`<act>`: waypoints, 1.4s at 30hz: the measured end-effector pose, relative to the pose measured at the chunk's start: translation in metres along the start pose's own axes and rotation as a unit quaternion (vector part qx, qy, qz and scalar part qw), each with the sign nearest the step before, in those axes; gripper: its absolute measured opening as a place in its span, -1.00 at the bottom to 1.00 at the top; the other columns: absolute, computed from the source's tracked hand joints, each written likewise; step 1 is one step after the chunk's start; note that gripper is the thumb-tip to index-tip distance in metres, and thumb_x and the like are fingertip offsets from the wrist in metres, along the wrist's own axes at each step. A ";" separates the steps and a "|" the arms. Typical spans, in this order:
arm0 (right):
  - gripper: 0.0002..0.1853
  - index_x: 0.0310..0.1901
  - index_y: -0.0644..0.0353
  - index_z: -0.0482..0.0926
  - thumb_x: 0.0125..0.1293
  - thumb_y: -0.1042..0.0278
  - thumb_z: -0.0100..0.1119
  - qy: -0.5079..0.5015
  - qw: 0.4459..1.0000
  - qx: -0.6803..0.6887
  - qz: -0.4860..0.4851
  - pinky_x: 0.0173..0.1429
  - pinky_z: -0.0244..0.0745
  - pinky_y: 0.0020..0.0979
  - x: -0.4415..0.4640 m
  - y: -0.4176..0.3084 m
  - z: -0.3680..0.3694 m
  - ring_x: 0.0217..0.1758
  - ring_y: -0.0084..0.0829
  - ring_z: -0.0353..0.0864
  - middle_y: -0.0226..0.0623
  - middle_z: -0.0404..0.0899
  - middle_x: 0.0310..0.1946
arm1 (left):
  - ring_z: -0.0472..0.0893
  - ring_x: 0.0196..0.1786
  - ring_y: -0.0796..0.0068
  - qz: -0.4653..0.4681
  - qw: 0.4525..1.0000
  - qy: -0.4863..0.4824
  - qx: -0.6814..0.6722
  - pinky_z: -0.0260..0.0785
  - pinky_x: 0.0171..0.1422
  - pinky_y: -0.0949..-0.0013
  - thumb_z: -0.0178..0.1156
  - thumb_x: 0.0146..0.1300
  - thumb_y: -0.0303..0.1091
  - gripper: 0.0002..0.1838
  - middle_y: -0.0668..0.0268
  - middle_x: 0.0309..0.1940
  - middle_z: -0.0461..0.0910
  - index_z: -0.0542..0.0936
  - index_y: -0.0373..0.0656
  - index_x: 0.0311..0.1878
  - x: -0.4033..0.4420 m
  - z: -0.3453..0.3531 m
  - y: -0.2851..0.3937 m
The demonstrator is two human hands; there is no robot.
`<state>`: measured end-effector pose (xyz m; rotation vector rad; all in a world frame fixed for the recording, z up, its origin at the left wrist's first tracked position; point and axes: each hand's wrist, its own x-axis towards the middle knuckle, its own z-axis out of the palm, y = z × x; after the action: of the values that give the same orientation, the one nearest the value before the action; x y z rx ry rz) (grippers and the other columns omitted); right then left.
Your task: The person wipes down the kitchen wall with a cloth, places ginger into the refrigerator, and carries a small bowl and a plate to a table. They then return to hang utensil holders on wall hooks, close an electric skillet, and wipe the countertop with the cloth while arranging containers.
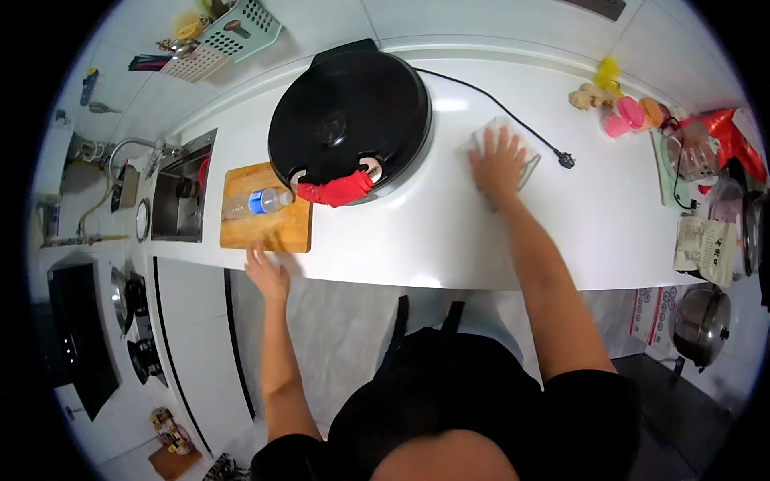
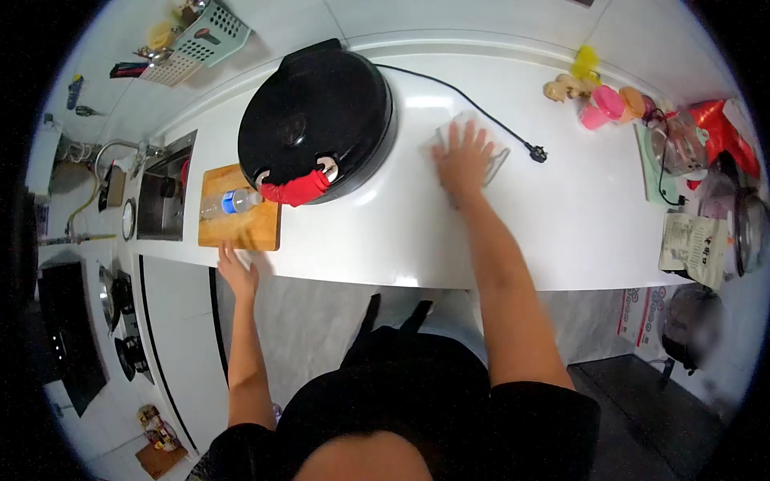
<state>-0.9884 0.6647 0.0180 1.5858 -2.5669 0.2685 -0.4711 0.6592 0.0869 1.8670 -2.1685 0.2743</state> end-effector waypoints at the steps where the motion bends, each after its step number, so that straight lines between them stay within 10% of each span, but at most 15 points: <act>1: -0.28 0.46 -0.05 0.16 0.37 -0.25 -0.14 -0.002 1.000 -0.015 0.018 0.51 -0.26 0.17 -0.011 -0.015 -0.009 0.55 -0.01 -0.10 -0.14 0.02 0.49 | 0.21 0.39 -0.05 -0.006 1.000 0.020 -0.020 0.01 0.43 -0.08 0.25 -0.10 -0.60 -0.12 -0.02 0.35 0.20 0.19 -0.18 0.41 -0.008 -0.004 -0.001; 5: -0.23 0.39 0.01 0.30 0.22 -0.25 0.09 -0.050 0.967 0.181 -0.172 0.49 -0.36 0.27 -0.108 -0.081 -0.017 0.56 0.14 -0.18 -0.03 -0.01 0.50 | 0.28 0.32 -0.05 -0.001 0.981 0.143 -0.128 0.07 0.42 0.03 0.17 0.03 -0.57 -0.36 -0.04 0.26 0.31 0.35 -0.30 0.28 -0.006 -0.035 0.063; 10: -0.36 0.33 -0.08 0.38 0.26 -0.14 0.10 -0.060 0.923 0.219 -0.311 0.53 -0.25 0.17 -0.174 -0.078 -0.038 0.57 0.01 -0.14 -0.16 0.05 0.49 | 0.34 0.29 -0.04 0.264 0.892 0.093 -0.354 0.09 0.41 0.02 0.13 0.08 -0.53 -0.45 0.00 0.21 0.38 0.38 -0.30 0.22 0.034 -0.054 0.240; 17: -0.38 0.36 -0.20 0.33 0.27 -0.08 0.11 -0.072 0.991 0.103 -0.040 0.52 -0.17 0.14 -0.187 0.087 -0.074 0.53 -0.09 0.01 -0.27 0.13 0.46 | 0.20 0.44 0.08 0.519 0.802 -0.100 -0.278 -0.04 0.46 -0.17 0.20 0.06 -0.50 -0.37 0.10 0.33 0.27 0.34 -0.23 0.27 0.071 0.017 0.446; 23: -0.41 0.44 -0.20 0.20 0.40 0.00 -0.05 -0.021 0.978 -0.012 0.205 0.53 -0.17 0.07 -0.171 0.260 -0.070 0.54 -0.05 -0.04 -0.20 0.04 0.49 | 0.33 0.34 0.20 0.568 0.811 0.018 -0.140 0.03 0.43 -0.06 0.14 0.14 -0.50 -0.51 0.17 0.19 0.42 0.41 -0.21 0.19 0.090 0.096 0.569; 25: -0.41 0.45 -0.22 0.17 0.41 -0.01 -0.09 -0.018 0.963 -0.033 0.268 0.54 -0.18 0.06 -0.147 0.293 -0.059 0.55 -0.04 -0.06 -0.21 0.01 0.50 | 0.43 0.21 0.26 0.542 0.825 -0.129 -0.094 0.10 0.36 0.01 0.16 0.12 -0.48 -0.58 0.23 0.03 0.51 0.48 -0.18 0.11 0.098 0.093 0.592; 33: -0.43 0.45 -0.22 0.19 0.42 -0.03 -0.20 -0.008 0.974 -0.034 0.222 0.53 -0.20 0.06 -0.032 0.276 -0.001 0.56 -0.05 -0.10 -0.26 -0.02 0.53 | 0.47 0.06 0.28 0.499 0.840 -0.112 -0.182 0.12 0.27 0.00 0.23 -0.05 -0.47 -0.77 0.26 -0.18 0.53 0.64 -0.10 -0.24 0.080 0.037 0.471; 42: -0.41 0.41 -0.17 0.26 0.39 -0.12 -0.11 -0.062 0.940 0.142 -0.303 0.52 -0.23 0.13 0.071 0.043 0.012 0.56 -0.01 -0.09 -0.22 0.07 0.49 | 0.41 0.17 0.07 0.314 0.921 -0.055 -0.223 0.18 0.25 -0.07 0.23 -0.11 -0.58 -0.68 0.14 0.10 0.45 0.60 -0.04 -0.21 0.017 0.059 0.348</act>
<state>-1.0586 0.6192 0.0152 2.4660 -2.0332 0.4976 -0.8222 0.6779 0.0471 0.9344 -2.5762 -0.2045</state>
